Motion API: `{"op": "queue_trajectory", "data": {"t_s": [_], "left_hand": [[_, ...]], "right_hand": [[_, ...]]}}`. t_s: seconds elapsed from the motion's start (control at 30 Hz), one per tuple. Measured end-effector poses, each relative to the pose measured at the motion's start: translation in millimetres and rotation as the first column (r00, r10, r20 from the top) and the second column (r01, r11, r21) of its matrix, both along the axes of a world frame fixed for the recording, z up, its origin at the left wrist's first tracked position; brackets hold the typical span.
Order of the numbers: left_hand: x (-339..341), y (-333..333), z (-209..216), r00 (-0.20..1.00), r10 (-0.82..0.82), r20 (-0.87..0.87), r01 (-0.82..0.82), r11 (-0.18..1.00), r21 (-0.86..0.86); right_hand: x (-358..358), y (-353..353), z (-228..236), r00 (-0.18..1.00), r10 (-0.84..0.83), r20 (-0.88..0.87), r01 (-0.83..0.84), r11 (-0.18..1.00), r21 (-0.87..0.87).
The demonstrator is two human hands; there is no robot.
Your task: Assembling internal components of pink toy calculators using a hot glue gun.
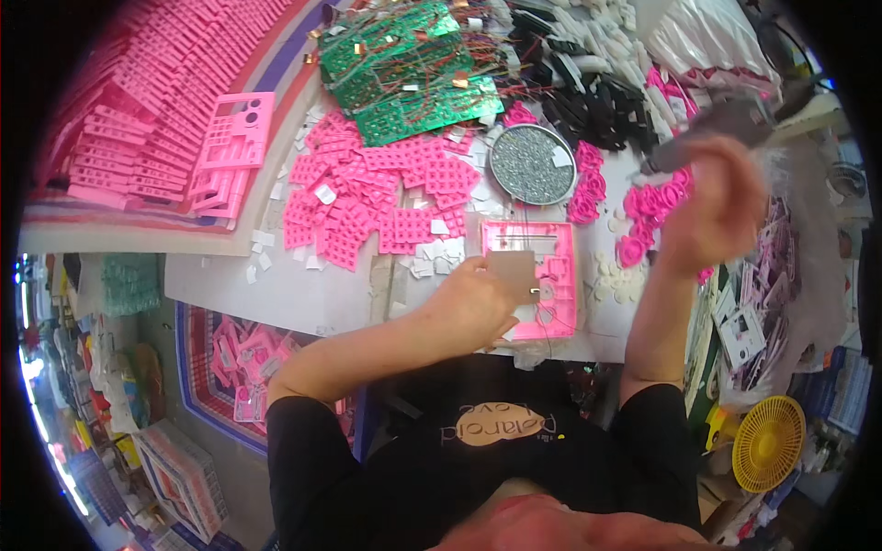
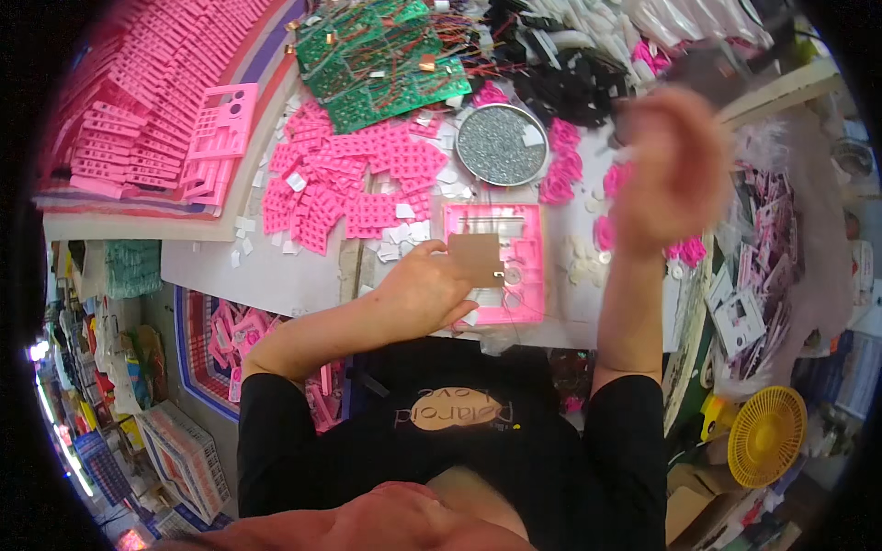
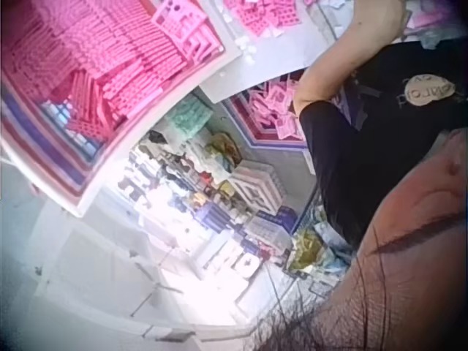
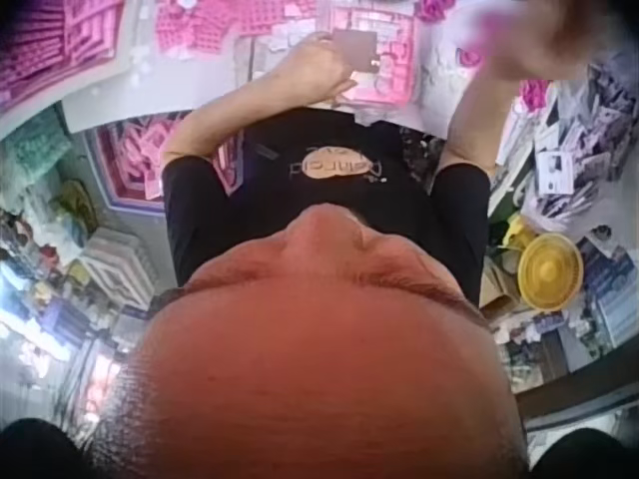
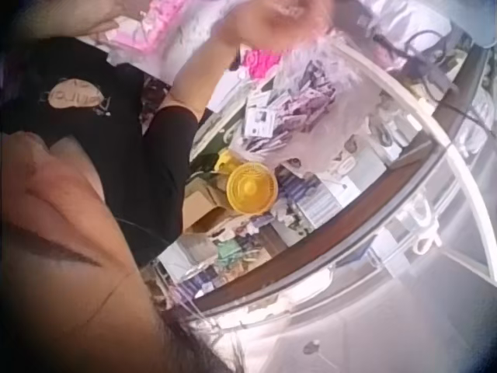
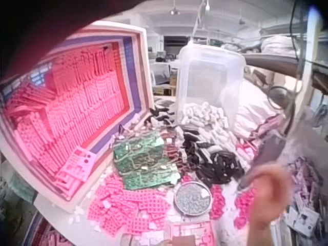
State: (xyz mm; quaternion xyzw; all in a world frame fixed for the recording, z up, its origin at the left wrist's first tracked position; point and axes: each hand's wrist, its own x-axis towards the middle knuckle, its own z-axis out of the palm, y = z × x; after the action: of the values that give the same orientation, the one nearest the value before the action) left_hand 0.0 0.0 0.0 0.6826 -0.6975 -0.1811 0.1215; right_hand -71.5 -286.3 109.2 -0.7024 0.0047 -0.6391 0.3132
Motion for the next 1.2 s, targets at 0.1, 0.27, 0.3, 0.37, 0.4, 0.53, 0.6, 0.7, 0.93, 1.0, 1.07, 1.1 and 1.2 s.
{"op": "queue_trajectory", "data": {"t_s": [0.1, 0.27, 0.3, 0.37, 0.4, 0.53, 0.6, 0.7, 0.93, 1.0, 1.07, 1.1, 1.2], "left_hand": [[39.6, -12.8, 32.3, 0.984, -0.019, -0.18, 0.046, 0.988, 0.145], [101.9, -134.4, -8.4, 0.962, 0.267, -0.052, -0.265, 0.88, -0.395], [109.3, -146.4, -20.8, 0.969, 0.239, 0.062, -0.197, 0.899, -0.392], [122.5, -148.7, -40.3, 0.934, 0.199, 0.296, -0.091, 0.936, -0.34], [121.9, -151.4, -41.4, 0.935, 0.189, 0.3, -0.093, 0.947, -0.308], [119.3, -164.3, -46.7, 0.922, 0.284, 0.262, -0.146, 0.884, -0.445], [121.4, -171.3, -49.3, 0.88, 0.377, 0.289, -0.202, 0.847, -0.492], [123.2, -180.7, -46.4, 0.865, 0.312, 0.393, -0.205, 0.934, -0.292], [127.5, -168.6, -32.1, 0.873, 0.411, 0.264, -0.246, 0.837, -0.49], [116.1, -155.4, -21.8, 0.907, 0.41, 0.096, -0.329, 0.833, -0.446], [75.8, -116.5, 3.9, 0.958, 0.278, -0.072, -0.278, 0.837, -0.471], [54.3, -93.6, 8.4, 0.966, 0.253, -0.061, -0.251, 0.843, -0.476], [2.0, -39.4, 8.8, 0.972, 0.175, -0.159, -0.234, 0.807, -0.542]], "right_hand": [[7.9, -40.6, -3.8, 0.988, 0.15, 0.039, -0.155, 0.938, 0.31], [39.3, -95.0, -27.5, 0.7, 0.693, -0.17, -0.352, 0.544, 0.762], [42.3, -85.6, -23.2, 0.651, 0.705, -0.281, -0.329, 0.596, 0.733], [54.0, -58.7, -34.6, 0.685, 0.673, -0.279, -0.404, 0.67, 0.623], [49.0, -52.1, -38.3, 0.693, 0.661, -0.287, -0.394, 0.681, 0.618], [18.3, -31.8, -53.3, 0.778, 0.568, -0.268, -0.337, 0.737, 0.585], [8.8, -15.7, -55.7, 0.806, 0.511, -0.3, -0.249, 0.751, 0.611], [-3.9, 0.0, -52.8, 0.799, 0.539, -0.268, -0.245, 0.697, 0.674], [-11.7, 18.6, -54.7, 0.765, 0.627, -0.149, -0.362, 0.608, 0.706], [-14.7, 24.6, -56.7, 0.764, 0.636, -0.108, -0.375, 0.575, 0.727], [-29.6, 31.8, -62.0, 0.772, 0.633, -0.056, -0.382, 0.533, 0.755], [-36.3, 38.1, -61.0, 0.745, 0.667, 0.001, -0.442, 0.492, 0.75], [-56.1, 70.7, -57.0, 0.664, 0.734, 0.144, -0.574, 0.376, 0.727]]}}
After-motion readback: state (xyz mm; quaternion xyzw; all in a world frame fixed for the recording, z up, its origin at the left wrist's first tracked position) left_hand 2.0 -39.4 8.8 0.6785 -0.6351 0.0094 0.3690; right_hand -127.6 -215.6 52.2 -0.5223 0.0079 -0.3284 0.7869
